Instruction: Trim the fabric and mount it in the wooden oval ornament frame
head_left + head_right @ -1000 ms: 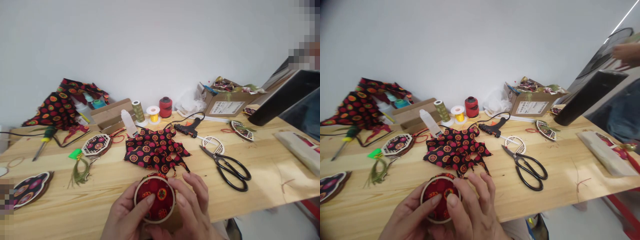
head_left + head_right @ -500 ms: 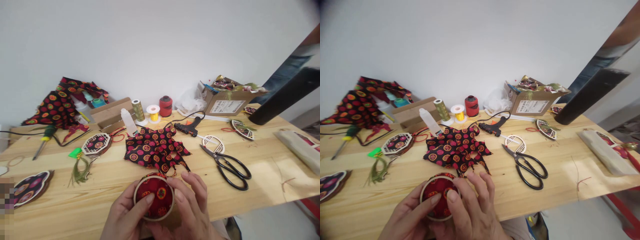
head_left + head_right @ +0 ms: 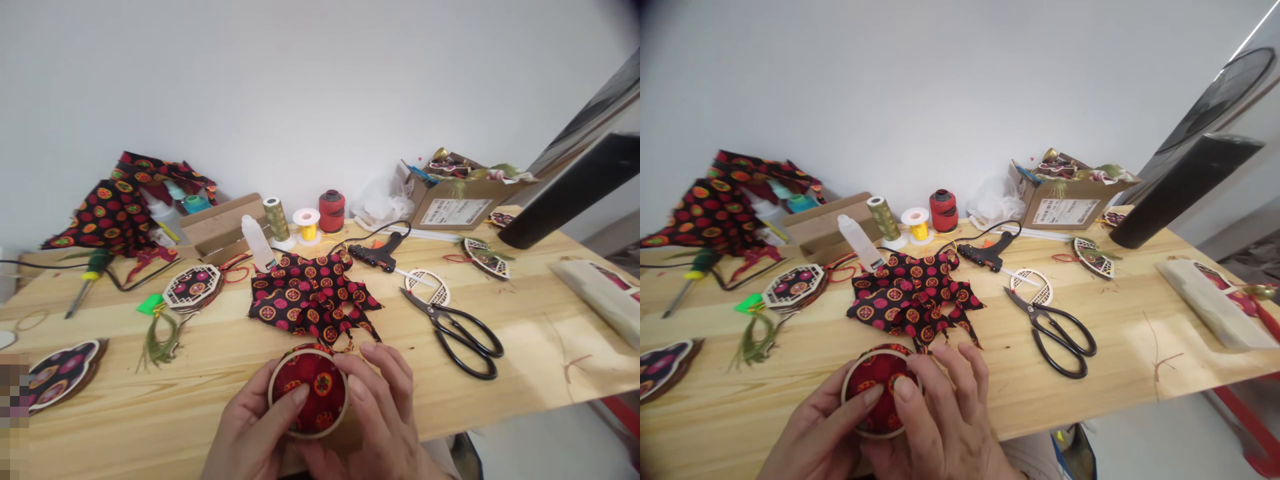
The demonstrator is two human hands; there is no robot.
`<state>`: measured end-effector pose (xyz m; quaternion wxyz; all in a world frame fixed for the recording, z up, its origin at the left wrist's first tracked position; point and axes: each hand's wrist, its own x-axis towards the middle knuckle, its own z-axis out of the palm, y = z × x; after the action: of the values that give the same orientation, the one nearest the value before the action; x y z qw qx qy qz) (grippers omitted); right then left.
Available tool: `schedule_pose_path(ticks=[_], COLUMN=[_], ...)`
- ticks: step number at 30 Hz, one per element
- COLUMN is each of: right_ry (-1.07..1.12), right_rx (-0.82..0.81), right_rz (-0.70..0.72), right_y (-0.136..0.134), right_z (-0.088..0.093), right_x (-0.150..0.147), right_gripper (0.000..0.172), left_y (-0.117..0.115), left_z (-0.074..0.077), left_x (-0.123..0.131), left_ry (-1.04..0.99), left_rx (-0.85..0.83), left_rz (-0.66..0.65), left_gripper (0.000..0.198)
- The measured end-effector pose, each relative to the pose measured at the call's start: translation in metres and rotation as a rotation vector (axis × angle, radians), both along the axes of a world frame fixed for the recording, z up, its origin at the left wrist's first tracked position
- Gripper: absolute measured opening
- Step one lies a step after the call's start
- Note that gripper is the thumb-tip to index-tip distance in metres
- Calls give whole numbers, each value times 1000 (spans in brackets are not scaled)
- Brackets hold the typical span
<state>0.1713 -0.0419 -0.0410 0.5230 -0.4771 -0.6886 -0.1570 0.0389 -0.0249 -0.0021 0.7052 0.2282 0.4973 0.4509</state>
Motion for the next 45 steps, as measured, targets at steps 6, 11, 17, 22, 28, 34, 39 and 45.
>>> schedule_pose_path(ticks=[6, 11, 17, 22, 28, 34, 39, 45], right_ry=[14, 26, -4, -11, -4, -7, 16, -5], right_rx=[-5, -40, -50, -80, -93, -142, -148, -179], right_rz=[9, 23, 77, 83, 110, 129, 143, 154], right_y=[1, 0, 0, 0, 0, -4, -4, -6], right_z=[1, 0, -2, -3, -4, -4, -3, 0], right_x=[0, 0, 3, 4, 5, 7, 7, 8], right_gripper=[48, 56, 60, 68, 77, 90, 87, 82], left_y=[1, 0, -1, -1, -1, 0, 0, -2], left_z=[-1, -3, -5, -8, -11, -11, -11, -11], left_x=[1, -2, -4, -6, -9, -8, -6, -10], left_ry=[-11, -21, -65, -99, -132, -90, -72, -100], left_rx=[-17, -30, -31, -53, 14, 26, 16, 14], left_rz=[-9, -9, 14, -10, -21, -73, -70, -58], left_gripper=[29, 31, 35, 30, 26, 35, 36, 32])
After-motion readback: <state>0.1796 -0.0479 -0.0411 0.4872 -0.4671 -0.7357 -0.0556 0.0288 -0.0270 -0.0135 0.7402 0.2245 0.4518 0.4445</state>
